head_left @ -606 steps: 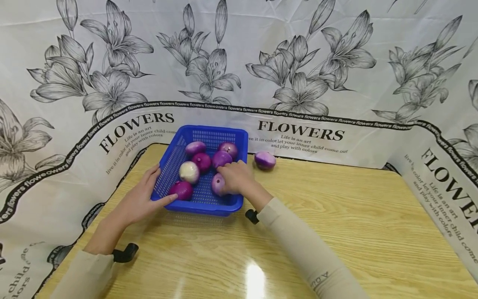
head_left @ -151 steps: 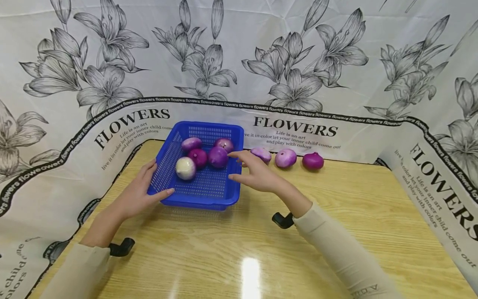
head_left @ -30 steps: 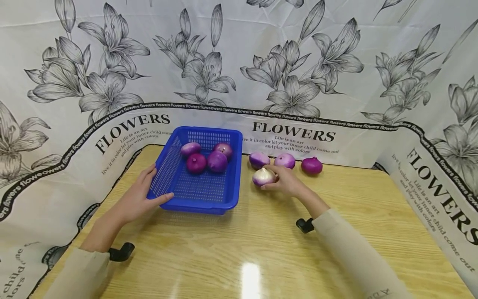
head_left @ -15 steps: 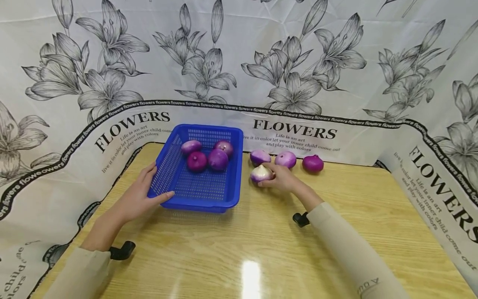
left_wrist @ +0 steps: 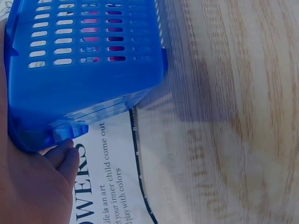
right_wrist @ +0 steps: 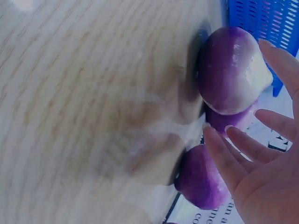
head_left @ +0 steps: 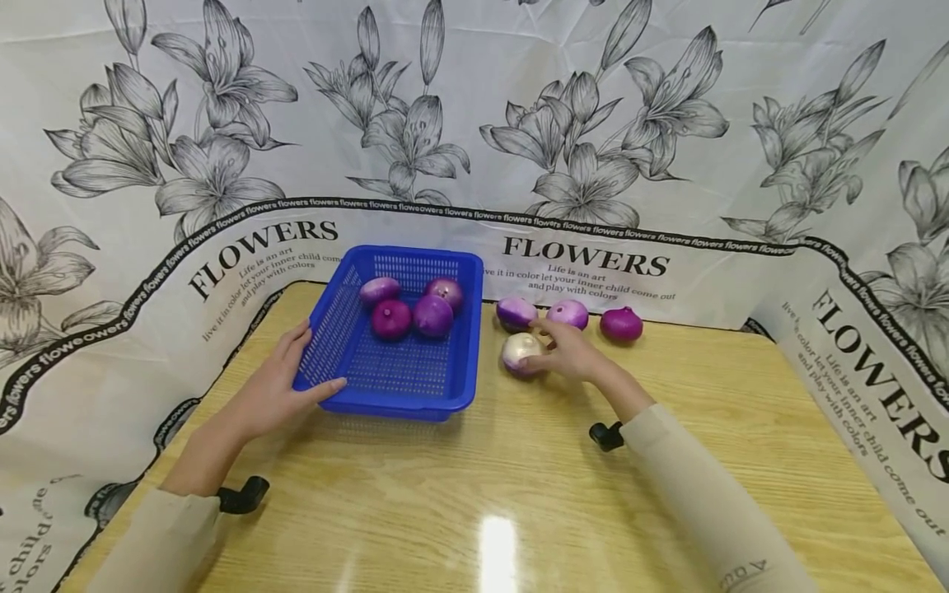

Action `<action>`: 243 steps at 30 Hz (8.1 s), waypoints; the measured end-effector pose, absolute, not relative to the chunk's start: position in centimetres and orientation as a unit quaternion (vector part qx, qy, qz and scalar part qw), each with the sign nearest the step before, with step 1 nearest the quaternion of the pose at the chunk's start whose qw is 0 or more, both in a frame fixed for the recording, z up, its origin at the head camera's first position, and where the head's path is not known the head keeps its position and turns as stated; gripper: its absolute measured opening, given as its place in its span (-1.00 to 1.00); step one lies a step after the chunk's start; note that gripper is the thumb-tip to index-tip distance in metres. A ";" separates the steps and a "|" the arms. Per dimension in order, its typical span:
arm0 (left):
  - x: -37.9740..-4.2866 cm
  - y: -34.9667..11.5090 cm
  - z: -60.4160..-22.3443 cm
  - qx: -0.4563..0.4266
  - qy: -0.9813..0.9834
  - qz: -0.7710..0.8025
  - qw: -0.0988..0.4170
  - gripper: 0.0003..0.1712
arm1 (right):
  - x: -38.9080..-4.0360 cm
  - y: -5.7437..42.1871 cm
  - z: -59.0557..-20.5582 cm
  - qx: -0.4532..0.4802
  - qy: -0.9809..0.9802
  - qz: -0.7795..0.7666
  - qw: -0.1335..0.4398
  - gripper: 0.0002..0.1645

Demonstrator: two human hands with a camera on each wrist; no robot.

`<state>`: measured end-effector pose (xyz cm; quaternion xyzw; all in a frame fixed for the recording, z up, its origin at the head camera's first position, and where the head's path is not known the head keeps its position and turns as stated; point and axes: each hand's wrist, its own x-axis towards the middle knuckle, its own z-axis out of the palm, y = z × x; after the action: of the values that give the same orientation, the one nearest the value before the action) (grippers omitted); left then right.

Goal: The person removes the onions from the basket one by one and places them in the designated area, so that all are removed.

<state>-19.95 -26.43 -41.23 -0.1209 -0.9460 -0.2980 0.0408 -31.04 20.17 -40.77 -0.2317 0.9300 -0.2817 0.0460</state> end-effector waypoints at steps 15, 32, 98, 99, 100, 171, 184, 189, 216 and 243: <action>-20.1 -26.7 -41.7 -0.117 -0.946 -0.301 0.035 0.27 | -30.2 16.2 -36.8 -0.321 0.907 -0.272 -0.003 -0.15; -20.3 -26.6 -41.7 -0.120 -0.947 -0.295 0.043 0.28 | -30.8 8.7 -35.0 -0.400 0.892 -0.211 -0.007 -0.22; -20.2 -26.5 -41.7 -0.118 -0.948 -0.293 0.044 0.31 | -31.7 5.4 -36.1 -0.365 0.888 -0.251 -0.126 -0.10; -20.2 -26.5 -41.7 -0.118 -0.948 -0.293 0.044 0.31 | -31.5 5.8 -35.9 -0.363 0.886 -0.259 -0.125 -0.10; -20.2 -26.5 -41.7 -0.118 -0.948 -0.293 0.044 0.31 | -31.2 6.2 -35.7 -0.362 0.885 -0.263 -0.127 -0.10; -20.3 -26.8 -41.4 -0.118 -0.948 -0.292 0.037 0.33 | -28.7 26.0 -39.9 -0.197 0.943 -0.265 -0.053 -0.04; -20.2 -26.8 -41.5 -0.117 -0.949 -0.289 0.036 0.32 | -29.1 26.8 -41.9 -0.172 0.941 -0.292 -0.021 -0.02; -20.1 -26.8 -41.4 -0.116 -0.949 -0.291 0.036 0.32 | -29.1 26.9 -42.0 -0.164 0.945 -0.282 0.007 -0.06; -20.2 -26.6 -41.4 -0.116 -0.947 -0.297 0.034 0.32 | -28.4 28.4 -40.3 -0.198 0.942 -0.270 0.023 -0.07; -20.1 -26.7 -41.2 -0.116 -0.946 -0.301 0.038 0.32 | -26.3 17.5 -34.5 -0.312 0.907 -0.282 -0.033 -0.25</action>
<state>-20.06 -26.66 -41.23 -0.1158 -0.9458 -0.3009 0.0384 -26.25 17.45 -34.48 -0.3120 0.9066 -0.2821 -0.0333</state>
